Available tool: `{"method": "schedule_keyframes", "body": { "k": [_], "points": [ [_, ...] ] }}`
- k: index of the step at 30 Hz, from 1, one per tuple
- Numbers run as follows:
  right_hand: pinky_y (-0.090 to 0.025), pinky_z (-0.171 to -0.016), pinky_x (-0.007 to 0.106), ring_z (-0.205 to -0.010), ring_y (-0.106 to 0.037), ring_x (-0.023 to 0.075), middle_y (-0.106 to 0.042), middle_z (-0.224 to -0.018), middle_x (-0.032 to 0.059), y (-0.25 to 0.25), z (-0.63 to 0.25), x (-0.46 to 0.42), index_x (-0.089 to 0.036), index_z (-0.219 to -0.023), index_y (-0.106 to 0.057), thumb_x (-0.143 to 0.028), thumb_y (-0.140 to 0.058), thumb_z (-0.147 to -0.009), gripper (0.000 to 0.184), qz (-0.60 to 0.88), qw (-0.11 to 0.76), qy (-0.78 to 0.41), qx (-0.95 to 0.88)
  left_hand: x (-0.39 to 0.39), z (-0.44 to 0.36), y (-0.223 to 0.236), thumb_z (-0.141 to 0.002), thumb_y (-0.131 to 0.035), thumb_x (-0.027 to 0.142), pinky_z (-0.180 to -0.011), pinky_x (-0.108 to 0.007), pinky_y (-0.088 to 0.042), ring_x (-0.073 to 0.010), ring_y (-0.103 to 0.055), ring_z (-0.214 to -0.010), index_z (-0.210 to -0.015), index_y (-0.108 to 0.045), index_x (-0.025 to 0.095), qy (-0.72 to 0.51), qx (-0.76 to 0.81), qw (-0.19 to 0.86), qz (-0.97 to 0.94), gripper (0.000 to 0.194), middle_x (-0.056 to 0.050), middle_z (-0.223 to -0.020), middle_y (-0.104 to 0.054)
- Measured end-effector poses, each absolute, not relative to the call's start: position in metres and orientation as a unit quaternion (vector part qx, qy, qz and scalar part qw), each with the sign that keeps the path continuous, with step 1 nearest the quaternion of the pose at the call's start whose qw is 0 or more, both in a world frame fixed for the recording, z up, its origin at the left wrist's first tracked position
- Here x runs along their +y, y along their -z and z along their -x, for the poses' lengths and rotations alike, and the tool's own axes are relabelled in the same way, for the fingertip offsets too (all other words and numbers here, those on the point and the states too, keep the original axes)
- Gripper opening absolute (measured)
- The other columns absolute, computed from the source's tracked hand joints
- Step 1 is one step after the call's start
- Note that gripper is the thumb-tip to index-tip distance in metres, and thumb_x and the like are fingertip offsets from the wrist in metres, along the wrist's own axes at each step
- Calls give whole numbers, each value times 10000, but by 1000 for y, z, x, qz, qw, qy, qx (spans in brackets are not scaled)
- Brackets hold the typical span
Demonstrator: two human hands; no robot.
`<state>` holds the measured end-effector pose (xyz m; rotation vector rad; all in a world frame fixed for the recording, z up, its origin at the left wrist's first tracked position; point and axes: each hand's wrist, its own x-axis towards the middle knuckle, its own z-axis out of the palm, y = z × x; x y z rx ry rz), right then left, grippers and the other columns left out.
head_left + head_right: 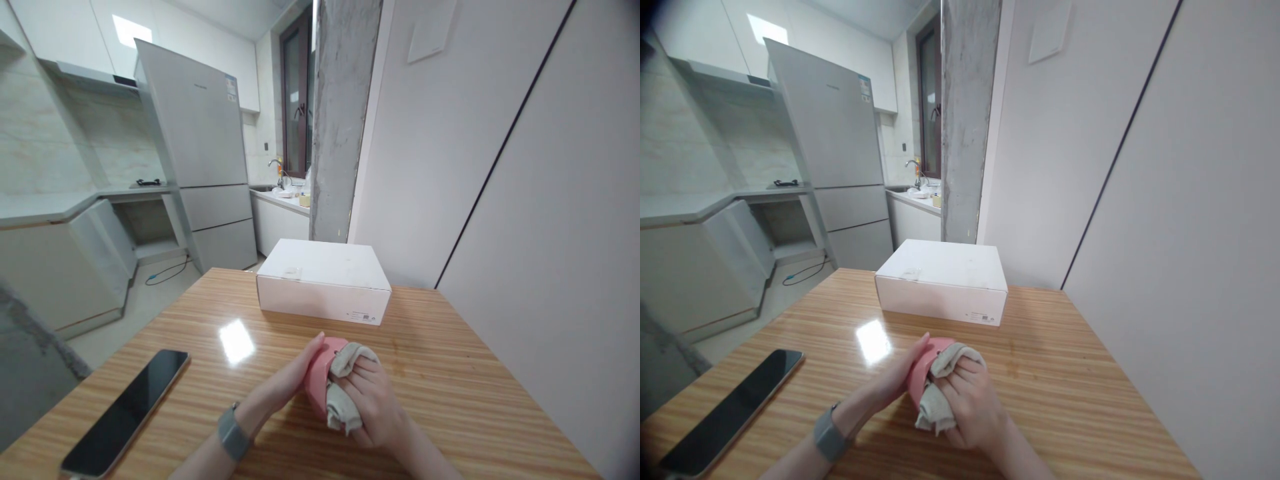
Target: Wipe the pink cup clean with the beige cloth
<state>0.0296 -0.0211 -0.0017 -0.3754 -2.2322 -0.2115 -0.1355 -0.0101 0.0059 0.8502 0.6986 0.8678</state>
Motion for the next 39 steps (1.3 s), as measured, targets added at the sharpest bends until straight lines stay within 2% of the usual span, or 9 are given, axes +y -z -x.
{"method": "schedule_keyframes", "body": {
  "k": [3,6,12,17,19,23,28,34,39],
  "points": [
    [-509,-747,413,-677,-642,246,-698,-764,112,3,-32,-17,-143,-963,-595,-327,-311,-840,360,148,425,67,-891,-10,137,-9,-856,-528,537,-1105,-309,-237,-240,-527,-1208,-1029,-706,82,-394,343,727,-446,518,-108,-1138,-694],
    [-502,-758,419,-687,-636,250,-696,-761,110,3,-35,-14,-153,-960,-585,-327,-317,-841,340,152,416,68,-894,-10,137,-8,-840,-551,534,-1121,-333,-220,-253,-499,-1242,-1070,-695,102,-415,372,705,-438,510,-99,-1206,-664],
    [-473,-863,440,-832,-653,259,-707,-893,127,5,-44,-10,-153,-998,-589,-290,-358,-837,314,176,399,74,-897,-11,131,5,-838,-574,468,-1119,-379,-249,-269,-537,-1179,-996,-724,135,-463,333,697,-434,398,-79,-1130,-702],
    [-473,-855,471,-852,-653,278,-708,-937,143,4,-49,-8,-143,-1062,-583,-298,-356,-849,347,206,398,92,-889,-11,119,10,-834,-558,456,-1055,-385,-345,-285,-493,-1245,-1166,-651,110,-444,204,781,-389,489,-117,-1218,-652],
    [-469,-865,478,-862,-653,284,-709,-951,156,2,-49,-10,-129,-1080,-581,-291,-358,-848,361,210,391,100,-890,-8,117,8,-811,-568,470,-1025,-358,-364,-279,-525,-1209,-1162,-650,99,-438,178,801,-368,517,-125,-1161,-679],
    [-481,-847,455,-812,-652,283,-718,-883,142,0,-42,-16,-114,-1062,-589,-307,-371,-828,373,175,366,92,-909,-4,125,3,-819,-492,594,-908,-326,-420,-258,-642,-974,-1060,-684,80,-402,243,808,-357,600,-129,-939,-733],
    [-497,-787,428,-713,-625,266,-705,-794,127,7,-27,-24,-136,-1011,-596,-318,-352,-819,359,138,349,80,-923,-4,136,-4,-848,-429,638,-882,-337,-407,-233,-640,-835,-912,-717,74,-370,319,751,-445,636,-103,-817,-728],
    [-503,-744,409,-661,-611,250,-698,-747,104,5,-19,-26,-150,-992,-597,-309,-355,-818,337,136,378,79,-913,-3,141,-13,-823,-556,533,-878,-337,-386,-225,-582,-856,-747,-705,122,-399,352,678,-508,444,-37,-743,-693],
    [-514,-786,401,-725,-639,249,-711,-795,103,0,-24,-19,-135,-1025,-595,-273,-371,-817,336,132,372,90,-914,-3,139,-3,-811,-604,468,-936,-353,-367,-231,-571,-930,-823,-696,123,-474,368,654,-460,357,-52,-846,-698]
  ]
}}
